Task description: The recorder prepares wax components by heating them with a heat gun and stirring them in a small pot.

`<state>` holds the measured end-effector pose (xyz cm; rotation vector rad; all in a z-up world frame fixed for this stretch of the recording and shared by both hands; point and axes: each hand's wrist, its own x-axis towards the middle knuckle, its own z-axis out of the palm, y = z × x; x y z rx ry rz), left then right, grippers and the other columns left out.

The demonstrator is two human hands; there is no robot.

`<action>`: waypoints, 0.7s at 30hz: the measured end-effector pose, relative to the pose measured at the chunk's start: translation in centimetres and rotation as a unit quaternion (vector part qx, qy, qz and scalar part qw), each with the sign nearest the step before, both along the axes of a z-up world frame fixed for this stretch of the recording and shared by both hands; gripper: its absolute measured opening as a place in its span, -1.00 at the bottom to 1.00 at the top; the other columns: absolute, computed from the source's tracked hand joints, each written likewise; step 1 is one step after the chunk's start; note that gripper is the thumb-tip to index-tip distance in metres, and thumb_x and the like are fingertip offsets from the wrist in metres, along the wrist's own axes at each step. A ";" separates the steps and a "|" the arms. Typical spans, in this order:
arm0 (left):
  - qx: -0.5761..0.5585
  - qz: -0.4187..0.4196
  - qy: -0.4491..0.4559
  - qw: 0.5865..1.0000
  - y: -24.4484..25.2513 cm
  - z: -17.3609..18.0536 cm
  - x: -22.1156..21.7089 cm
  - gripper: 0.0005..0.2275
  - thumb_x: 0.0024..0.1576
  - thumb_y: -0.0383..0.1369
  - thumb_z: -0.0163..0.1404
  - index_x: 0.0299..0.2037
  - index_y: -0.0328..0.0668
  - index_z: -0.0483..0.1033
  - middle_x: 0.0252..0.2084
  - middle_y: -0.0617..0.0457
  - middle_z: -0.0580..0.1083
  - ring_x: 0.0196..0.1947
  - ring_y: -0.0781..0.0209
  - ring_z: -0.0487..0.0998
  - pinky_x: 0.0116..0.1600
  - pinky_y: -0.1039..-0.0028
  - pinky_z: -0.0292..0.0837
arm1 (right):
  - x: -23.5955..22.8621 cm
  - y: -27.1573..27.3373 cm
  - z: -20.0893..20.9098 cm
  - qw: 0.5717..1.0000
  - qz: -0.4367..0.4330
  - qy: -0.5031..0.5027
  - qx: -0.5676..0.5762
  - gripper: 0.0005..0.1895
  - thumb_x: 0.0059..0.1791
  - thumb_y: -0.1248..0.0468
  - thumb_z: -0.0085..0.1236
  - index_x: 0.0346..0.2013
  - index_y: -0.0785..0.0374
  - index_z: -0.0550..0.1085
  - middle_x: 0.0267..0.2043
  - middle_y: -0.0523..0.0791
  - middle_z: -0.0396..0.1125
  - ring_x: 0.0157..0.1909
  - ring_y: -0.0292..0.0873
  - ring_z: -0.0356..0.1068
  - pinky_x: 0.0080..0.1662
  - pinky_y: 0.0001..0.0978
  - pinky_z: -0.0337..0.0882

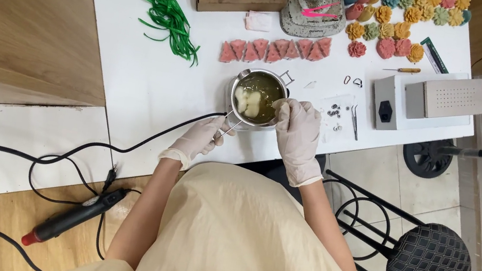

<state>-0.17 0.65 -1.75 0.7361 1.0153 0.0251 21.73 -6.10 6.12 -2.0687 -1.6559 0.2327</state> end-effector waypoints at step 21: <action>0.017 -0.029 0.000 0.999 0.1 0.3 -0.1 -0.55 0.33 -0.02 -0.31 -0.12 -0.17 0.57 -0.53 0.16 0.26 -0.66 0.41 0.01 -0.54 0.55 -0.06 | 0.9 -0.4 -1.7 0.953 -0.098 0.283 0.039 -0.71 0.20 0.23 -0.15 -0.15 0.27 0.54 -0.25 -0.11 0.46 -0.23 -0.25 0.48 -0.09 -0.40 0.45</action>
